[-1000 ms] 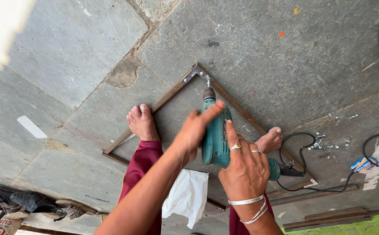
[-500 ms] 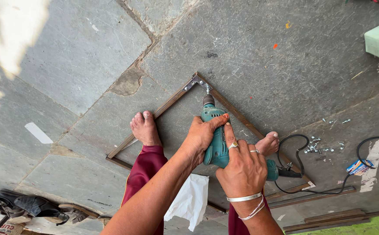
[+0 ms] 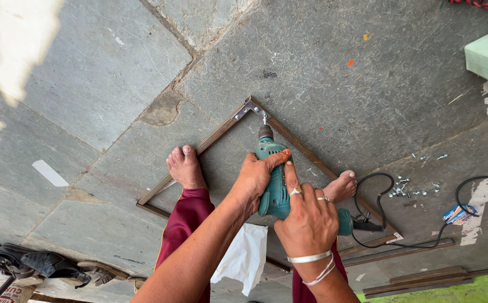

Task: The person assembles a rectangular metal frame on the floor by attaching metal corner brackets with screws. They use a corded electric drill to drive screws into each corner, repositioning the frame as needed to access different sides.

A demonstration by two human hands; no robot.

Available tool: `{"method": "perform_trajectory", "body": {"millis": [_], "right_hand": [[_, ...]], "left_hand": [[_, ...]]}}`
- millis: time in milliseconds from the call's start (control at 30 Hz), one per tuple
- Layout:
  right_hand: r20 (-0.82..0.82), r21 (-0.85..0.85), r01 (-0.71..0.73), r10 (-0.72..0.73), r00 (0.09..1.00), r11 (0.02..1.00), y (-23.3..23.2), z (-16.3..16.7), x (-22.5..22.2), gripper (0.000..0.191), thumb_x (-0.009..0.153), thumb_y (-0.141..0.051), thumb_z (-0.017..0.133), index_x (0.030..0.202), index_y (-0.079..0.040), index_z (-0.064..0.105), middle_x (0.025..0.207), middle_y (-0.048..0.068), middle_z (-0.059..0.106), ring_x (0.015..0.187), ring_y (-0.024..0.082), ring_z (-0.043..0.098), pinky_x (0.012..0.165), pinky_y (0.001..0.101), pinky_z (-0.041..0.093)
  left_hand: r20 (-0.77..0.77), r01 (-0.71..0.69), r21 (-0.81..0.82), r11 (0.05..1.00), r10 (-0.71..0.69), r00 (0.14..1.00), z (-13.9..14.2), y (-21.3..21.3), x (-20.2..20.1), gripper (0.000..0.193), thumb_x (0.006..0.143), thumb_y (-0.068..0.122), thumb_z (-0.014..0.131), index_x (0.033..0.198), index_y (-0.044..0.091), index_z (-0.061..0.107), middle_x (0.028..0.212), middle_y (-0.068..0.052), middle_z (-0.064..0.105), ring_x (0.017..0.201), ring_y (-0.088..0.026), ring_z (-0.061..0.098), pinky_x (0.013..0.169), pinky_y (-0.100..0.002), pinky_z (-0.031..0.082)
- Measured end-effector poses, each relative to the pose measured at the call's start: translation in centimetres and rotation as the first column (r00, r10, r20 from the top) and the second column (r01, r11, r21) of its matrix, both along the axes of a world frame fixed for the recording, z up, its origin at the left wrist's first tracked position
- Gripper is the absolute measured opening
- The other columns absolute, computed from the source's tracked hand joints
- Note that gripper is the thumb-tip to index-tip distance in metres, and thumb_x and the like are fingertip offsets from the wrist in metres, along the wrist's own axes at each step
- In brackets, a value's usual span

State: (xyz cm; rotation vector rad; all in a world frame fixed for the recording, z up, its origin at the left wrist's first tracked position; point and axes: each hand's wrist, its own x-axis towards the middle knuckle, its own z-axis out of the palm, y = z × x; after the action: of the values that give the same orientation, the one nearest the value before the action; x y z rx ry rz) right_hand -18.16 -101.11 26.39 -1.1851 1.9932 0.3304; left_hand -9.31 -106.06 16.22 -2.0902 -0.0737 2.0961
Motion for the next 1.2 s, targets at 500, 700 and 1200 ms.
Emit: {"method": "perform_trajectory", "body": {"millis": [500, 700, 1200], "right_hand": [[-0.025, -0.022, -0.127, 0.126, 0.992, 0.992, -0.7, -1.4, -0.4, 0.094, 0.056, -0.005, 0.079, 0.146, -0.014, 0.054, 0.086, 0.006, 0.064, 0.085, 0.028, 0.067, 0.07, 0.042, 0.052], [-0.047, -0.031, -0.098, 0.097, 0.994, 0.995, 0.5, -1.4, 0.1, 0.098, 0.055, -0.006, 0.08, 0.148, -0.014, 0.051, 0.089, 0.008, 0.065, 0.089, 0.03, 0.067, 0.078, 0.0422, 0.053], [0.112, 0.263, 0.227, -0.263, 0.958, 0.938, 11.8, 4.4, 0.9, 0.122, 0.055, -0.002, 0.088, 0.161, -0.02, 0.03, 0.111, 0.014, 0.071, 0.096, 0.035, 0.068, 0.084, 0.0445, 0.052]], "left_hand": [[-0.049, -0.124, 0.054, 0.991, 0.126, 0.991, -1.8, -0.6, 0.8, 0.072, 0.077, 0.033, 0.084, 0.121, -0.012, 0.048, 0.093, -0.019, 0.068, 0.07, -0.023, 0.072, 0.055, -0.041, 0.064], [-0.07, -0.109, -0.026, 0.994, 0.107, 0.992, -1.8, 0.5, 0.7, 0.072, 0.076, 0.034, 0.084, 0.121, -0.011, 0.05, 0.094, -0.018, 0.067, 0.07, -0.022, 0.071, 0.054, -0.04, 0.064], [0.136, 0.85, -0.247, 0.465, -0.852, 0.506, -0.4, 7.2, 2.4, 0.061, 0.098, 0.06, 0.063, 0.088, 0.0, 0.072, 0.082, -0.027, 0.068, 0.084, -0.042, 0.069, 0.082, -0.051, 0.056]]}}
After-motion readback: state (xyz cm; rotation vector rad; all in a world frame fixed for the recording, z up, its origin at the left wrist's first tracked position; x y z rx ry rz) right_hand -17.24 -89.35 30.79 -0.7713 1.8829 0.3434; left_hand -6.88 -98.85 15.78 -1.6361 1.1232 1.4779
